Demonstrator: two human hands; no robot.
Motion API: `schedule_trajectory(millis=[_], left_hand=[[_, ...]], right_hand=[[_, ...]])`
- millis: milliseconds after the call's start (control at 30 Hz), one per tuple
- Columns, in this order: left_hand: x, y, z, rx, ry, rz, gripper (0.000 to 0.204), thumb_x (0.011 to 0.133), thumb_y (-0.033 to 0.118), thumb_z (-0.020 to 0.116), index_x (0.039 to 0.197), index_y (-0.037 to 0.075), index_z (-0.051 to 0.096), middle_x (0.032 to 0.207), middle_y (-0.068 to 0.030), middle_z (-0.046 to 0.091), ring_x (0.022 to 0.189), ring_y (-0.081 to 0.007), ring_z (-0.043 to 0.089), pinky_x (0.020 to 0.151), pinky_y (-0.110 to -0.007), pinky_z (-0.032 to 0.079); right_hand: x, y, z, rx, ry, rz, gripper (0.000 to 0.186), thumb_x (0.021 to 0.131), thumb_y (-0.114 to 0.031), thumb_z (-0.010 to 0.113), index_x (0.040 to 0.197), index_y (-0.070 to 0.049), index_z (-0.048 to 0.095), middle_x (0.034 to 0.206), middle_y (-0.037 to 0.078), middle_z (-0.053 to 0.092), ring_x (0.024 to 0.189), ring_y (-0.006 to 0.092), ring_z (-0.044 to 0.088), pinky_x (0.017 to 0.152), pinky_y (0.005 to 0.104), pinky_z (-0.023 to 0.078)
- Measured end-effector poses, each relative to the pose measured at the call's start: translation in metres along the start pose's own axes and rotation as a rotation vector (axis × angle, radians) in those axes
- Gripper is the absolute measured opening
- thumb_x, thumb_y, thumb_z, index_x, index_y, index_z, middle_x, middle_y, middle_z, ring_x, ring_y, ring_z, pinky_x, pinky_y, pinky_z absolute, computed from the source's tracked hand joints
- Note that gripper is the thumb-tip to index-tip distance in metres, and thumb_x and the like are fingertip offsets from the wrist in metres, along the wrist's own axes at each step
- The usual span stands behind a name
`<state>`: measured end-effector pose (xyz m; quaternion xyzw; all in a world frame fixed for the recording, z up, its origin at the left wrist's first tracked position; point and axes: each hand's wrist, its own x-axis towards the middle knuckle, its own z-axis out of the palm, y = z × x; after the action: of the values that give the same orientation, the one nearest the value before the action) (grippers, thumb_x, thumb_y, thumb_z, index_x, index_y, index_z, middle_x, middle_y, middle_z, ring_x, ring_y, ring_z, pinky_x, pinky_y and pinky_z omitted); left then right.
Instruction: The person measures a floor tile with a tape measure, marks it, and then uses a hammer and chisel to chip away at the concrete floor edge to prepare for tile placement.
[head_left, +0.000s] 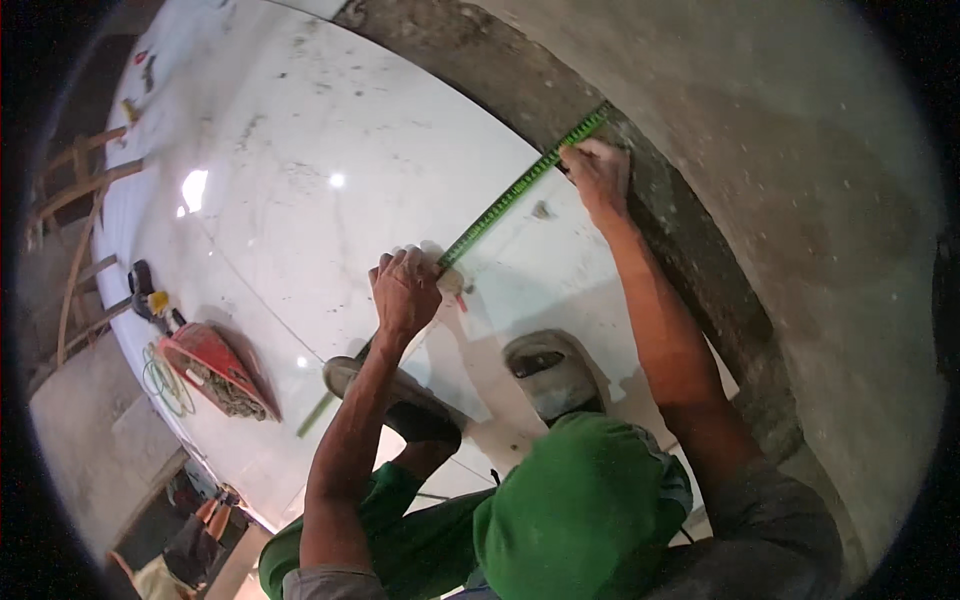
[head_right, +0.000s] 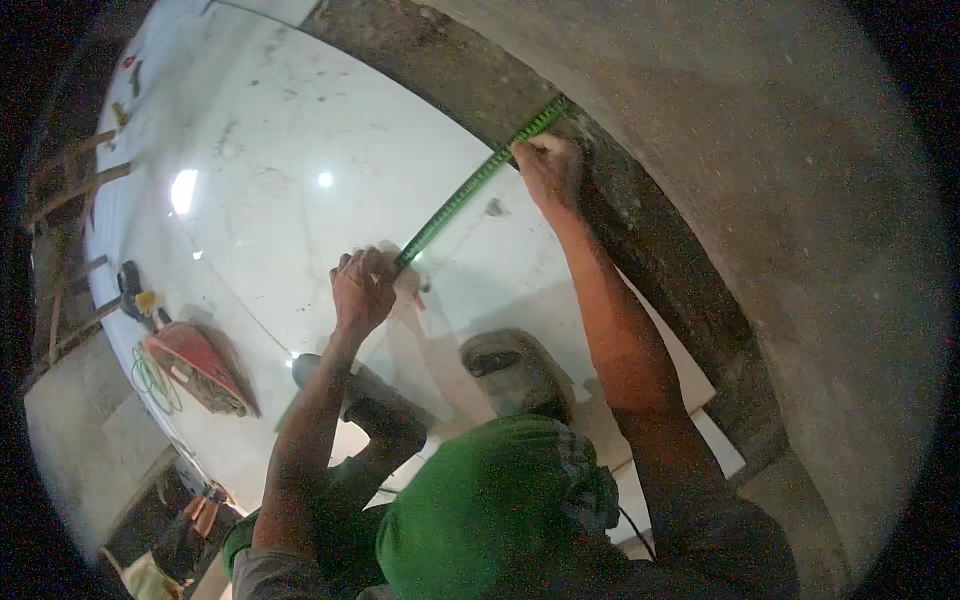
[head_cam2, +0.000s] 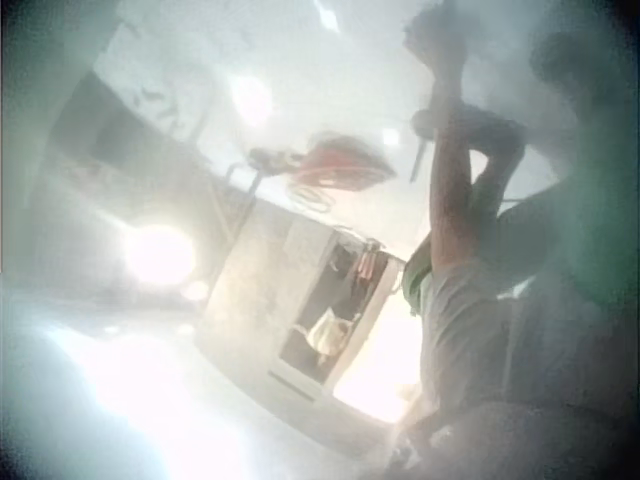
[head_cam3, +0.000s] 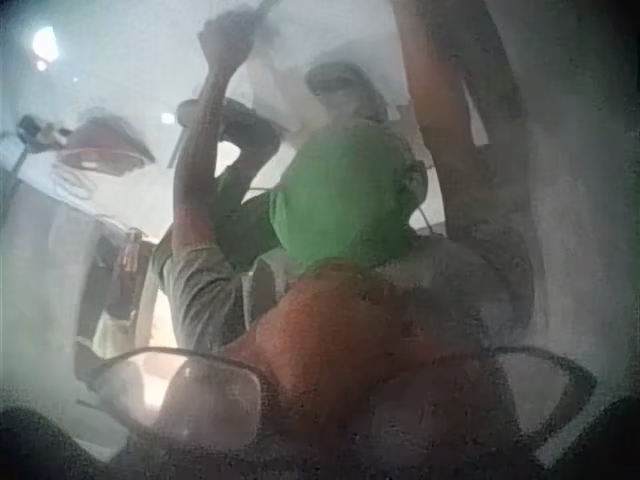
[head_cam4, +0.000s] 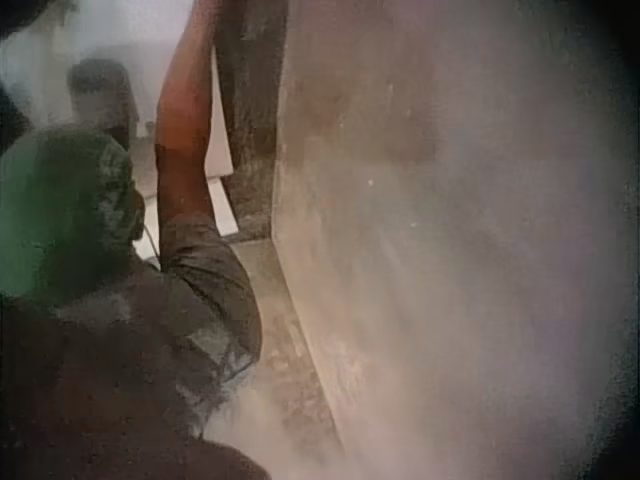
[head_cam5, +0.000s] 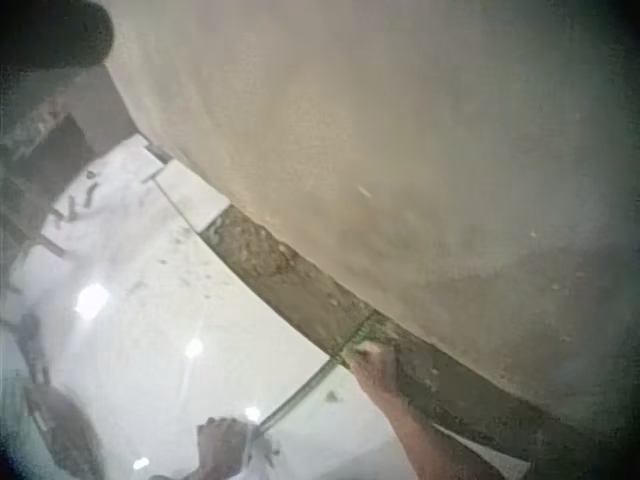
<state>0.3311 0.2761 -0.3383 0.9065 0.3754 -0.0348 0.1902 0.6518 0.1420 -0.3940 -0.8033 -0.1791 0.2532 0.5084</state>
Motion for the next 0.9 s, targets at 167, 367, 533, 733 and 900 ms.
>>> schedule_trajectory(millis=[167, 367, 533, 733, 900], left_hand=[[0.017, -0.048, -0.014, -0.026, 0.194, -0.096, 0.013, 0.092, 0.007, 0.06, 0.103, 0.011, 0.062, 0.103, -0.0051, 0.065, 0.102, -0.0308, 0.06, 0.086, -0.045, 0.045], [0.032, -0.122, -0.009, -0.051, 0.411, -0.087, 0.011, 0.09, 0.006, 0.065, 0.099, 0.009, 0.063, 0.102, -0.0076, 0.067, 0.099, -0.0331, 0.063, 0.086, -0.045, 0.048], [0.064, -0.157, -0.022, -0.179, 0.56, -0.183, 0.013, 0.092, 0.005, 0.062, 0.104, 0.007, 0.065, 0.101, -0.012, 0.068, 0.098, -0.0367, 0.063, 0.085, -0.05, 0.05], [0.13, -0.214, -0.042, -0.115, 0.654, -0.165, 0.011, 0.094, 0.008, 0.06, 0.103, 0.011, 0.066, 0.099, -0.0111, 0.068, 0.094, -0.0374, 0.064, 0.079, -0.052, 0.049], [0.166, -0.238, -0.063, -0.116, 0.612, -0.13, 0.01, 0.096, 0.014, 0.061, 0.103, 0.012, 0.067, 0.099, -0.0098, 0.068, 0.094, -0.0364, 0.063, 0.08, -0.05, 0.05]], right_hand=[[0.005, -0.03, 0.037, -0.032, 0.01, -0.145, 0.026, 0.092, -0.022, 0.068, 0.091, 0.004, 0.072, 0.073, 0.012, 0.066, 0.068, 0.0175, 0.06, 0.064, 0.0396, 0.05], [-0.005, -0.037, 0.064, -0.312, 0.108, -0.307, 0.024, 0.096, -0.019, 0.064, 0.102, 0.003, 0.07, 0.094, 0.018, 0.07, 0.08, 0.0311, 0.066, 0.072, 0.0449, 0.053], [-0.004, -0.047, 0.073, -0.645, 0.179, -0.452, 0.017, 0.094, -0.016, 0.062, 0.099, -0.001, 0.07, 0.103, 0.014, 0.066, 0.102, 0.0337, 0.061, 0.086, 0.0482, 0.05], [0.007, -0.035, 0.092, -0.71, 0.164, -0.534, 0.018, 0.095, -0.016, 0.061, 0.101, -0.001, 0.069, 0.109, 0.015, 0.064, 0.102, 0.0351, 0.06, 0.087, 0.0485, 0.05], [0.0, -0.058, 0.095, -0.649, 0.104, -0.466, 0.02, 0.097, -0.014, 0.058, 0.104, 0.002, 0.068, 0.109, 0.017, 0.064, 0.102, 0.036, 0.061, 0.087, 0.0487, 0.05]])
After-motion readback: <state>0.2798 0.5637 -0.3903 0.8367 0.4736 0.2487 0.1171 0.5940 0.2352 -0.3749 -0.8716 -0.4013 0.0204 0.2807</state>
